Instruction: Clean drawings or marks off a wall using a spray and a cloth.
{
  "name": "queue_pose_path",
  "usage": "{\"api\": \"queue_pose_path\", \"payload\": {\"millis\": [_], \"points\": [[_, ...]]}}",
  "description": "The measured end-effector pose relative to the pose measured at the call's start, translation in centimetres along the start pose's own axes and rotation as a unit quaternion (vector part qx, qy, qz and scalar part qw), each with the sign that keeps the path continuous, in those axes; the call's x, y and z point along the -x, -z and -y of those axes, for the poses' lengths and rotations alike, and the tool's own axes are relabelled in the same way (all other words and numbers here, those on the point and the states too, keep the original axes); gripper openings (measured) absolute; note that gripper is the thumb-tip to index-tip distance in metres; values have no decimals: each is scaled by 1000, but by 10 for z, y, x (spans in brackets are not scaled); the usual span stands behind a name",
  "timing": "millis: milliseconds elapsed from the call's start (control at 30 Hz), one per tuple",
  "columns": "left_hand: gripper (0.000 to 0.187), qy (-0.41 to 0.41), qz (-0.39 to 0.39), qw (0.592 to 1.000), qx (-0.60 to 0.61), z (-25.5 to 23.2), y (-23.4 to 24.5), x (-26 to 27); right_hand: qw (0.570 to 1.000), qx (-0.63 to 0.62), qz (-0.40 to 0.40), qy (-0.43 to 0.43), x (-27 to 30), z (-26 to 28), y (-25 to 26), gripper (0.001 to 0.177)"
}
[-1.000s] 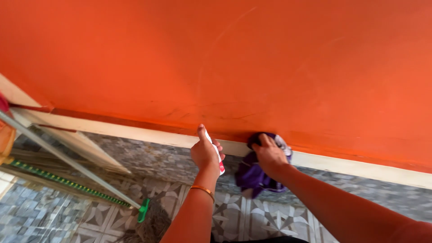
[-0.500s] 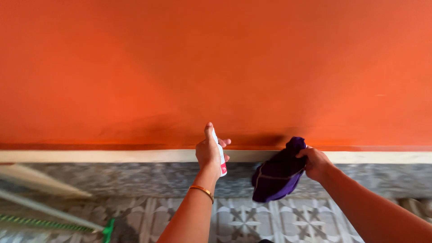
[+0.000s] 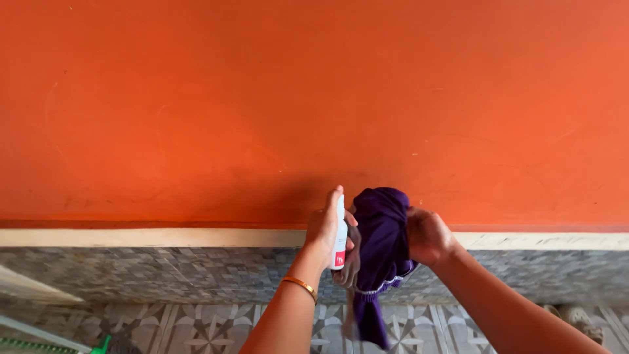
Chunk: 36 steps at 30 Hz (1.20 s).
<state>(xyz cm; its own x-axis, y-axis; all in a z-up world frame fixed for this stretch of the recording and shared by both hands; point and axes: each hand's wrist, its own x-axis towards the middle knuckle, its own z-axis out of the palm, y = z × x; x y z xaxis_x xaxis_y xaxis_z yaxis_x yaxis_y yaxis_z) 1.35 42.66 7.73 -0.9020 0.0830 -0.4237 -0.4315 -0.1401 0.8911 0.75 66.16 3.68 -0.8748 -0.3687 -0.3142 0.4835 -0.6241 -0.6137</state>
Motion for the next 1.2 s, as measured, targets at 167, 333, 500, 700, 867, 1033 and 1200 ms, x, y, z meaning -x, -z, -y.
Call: {"api": "queue_pose_path", "payload": {"millis": [167,333,500,700,867,1033,1200], "points": [[76,21,-47,999,-6,-3,-22,15,999,-15,15,-26,9,11,3,42],[77,-28,-127,992,-2,-12,-35,39,1000,-16,7,-12,30,18,-3,37],[78,-49,-42,991,-118,-15,-53,52,995,-47,85,-11,26,13,18,39],[73,-9,-14,998,-58,-11,-59,54,967,148,-206,-15,50,1,-20,37],[74,51,-49,997,-19,-3,-58,51,957,232,-173,-6,60,-34,20,47],[74,57,-63,996,-16,15,-60,48,956,248,-138,-74,109,-33,-27,63],[74,59,1,998,-9,32,-79,51,966,199,-162,23,120,-40,23,52]]}}
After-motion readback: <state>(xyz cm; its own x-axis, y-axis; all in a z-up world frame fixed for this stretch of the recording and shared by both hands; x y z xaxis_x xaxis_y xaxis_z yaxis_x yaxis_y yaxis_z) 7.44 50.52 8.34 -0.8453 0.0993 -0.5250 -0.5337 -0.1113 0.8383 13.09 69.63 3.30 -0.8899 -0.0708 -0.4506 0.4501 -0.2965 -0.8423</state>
